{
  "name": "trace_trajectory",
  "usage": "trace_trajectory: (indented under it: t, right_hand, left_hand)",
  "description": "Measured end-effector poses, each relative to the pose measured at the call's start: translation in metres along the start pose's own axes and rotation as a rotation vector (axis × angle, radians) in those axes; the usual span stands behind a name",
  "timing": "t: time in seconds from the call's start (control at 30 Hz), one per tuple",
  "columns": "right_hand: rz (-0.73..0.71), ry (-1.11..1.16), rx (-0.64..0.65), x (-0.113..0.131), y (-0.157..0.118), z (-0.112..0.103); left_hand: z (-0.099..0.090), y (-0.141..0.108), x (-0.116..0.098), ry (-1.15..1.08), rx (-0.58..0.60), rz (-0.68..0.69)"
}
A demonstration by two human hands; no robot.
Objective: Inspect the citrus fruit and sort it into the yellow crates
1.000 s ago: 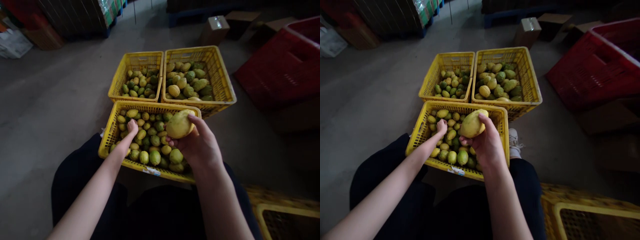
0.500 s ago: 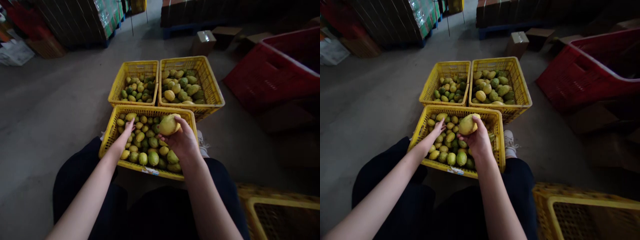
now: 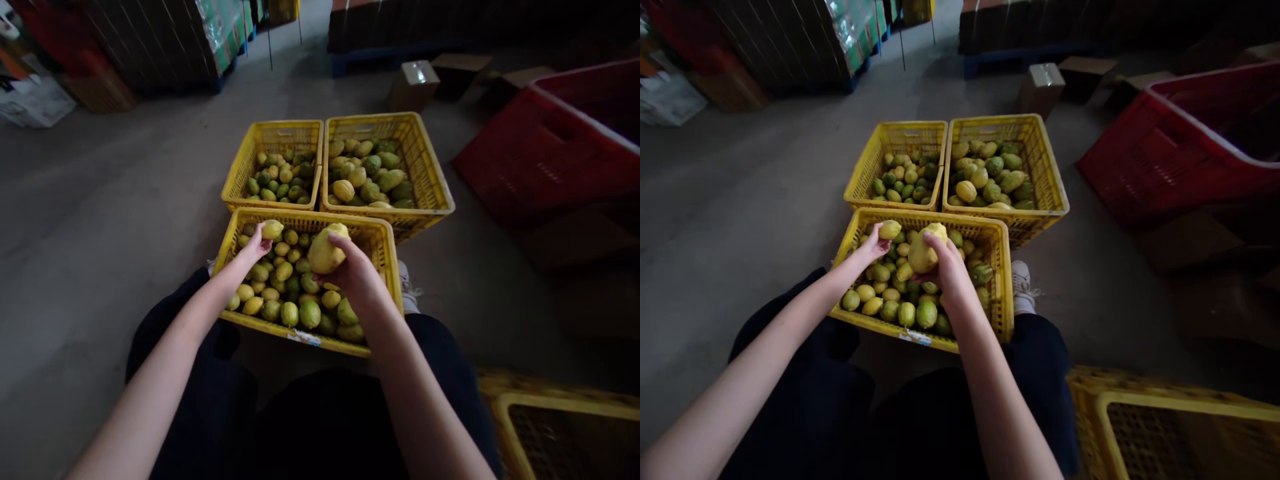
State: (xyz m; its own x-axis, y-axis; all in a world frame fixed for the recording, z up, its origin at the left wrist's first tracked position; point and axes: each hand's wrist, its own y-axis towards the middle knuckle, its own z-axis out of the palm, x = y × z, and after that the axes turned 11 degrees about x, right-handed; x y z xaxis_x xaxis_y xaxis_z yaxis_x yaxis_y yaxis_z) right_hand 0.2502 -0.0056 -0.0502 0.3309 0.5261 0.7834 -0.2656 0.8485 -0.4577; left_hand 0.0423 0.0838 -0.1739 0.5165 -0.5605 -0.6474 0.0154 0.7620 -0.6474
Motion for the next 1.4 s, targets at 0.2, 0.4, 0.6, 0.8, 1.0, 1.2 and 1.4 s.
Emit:
trace_trajectory:
  t: [0.2, 0.4, 0.6, 0.8, 1.0, 1.2, 1.4]
  right_hand:
    - [-0.151, -0.200, 0.003, -0.025, 0.005, 0.014]
    - [-0.359, -0.312, 0.048, -0.028, -0.005, 0.006]
    - [-0.401, -0.470, -0.034, -0.031, 0.001, 0.003]
    - [-0.391, -0.513, -0.041, -0.036, 0.008, 0.007]
    - [-0.392, -0.507, 0.000, -0.037, 0.000, 0.013]
    - [-0.439, -0.553, 0.100, -0.037, -0.004, 0.019]
    - [-0.454, -0.615, 0.037, -0.040, -0.004, 0.010]
  left_hand:
    - [0.028, -0.087, -0.024, 0.063, 0.356, 0.180]
    - [0.020, -0.134, 0.000, 0.425, 0.585, 0.479]
    - [0.015, -0.136, 0.001, 0.455, 0.536, 0.430]
    - [0.006, -0.135, -0.009, 0.554, 0.548, 0.496]
    - [0.008, -0.142, -0.009, 0.463, 0.477, 0.465]
    - [0.016, -0.135, 0.005, 0.267, 0.424, 0.217]
    - [0.008, -0.120, 0.017, 0.376, 0.487, 0.101]
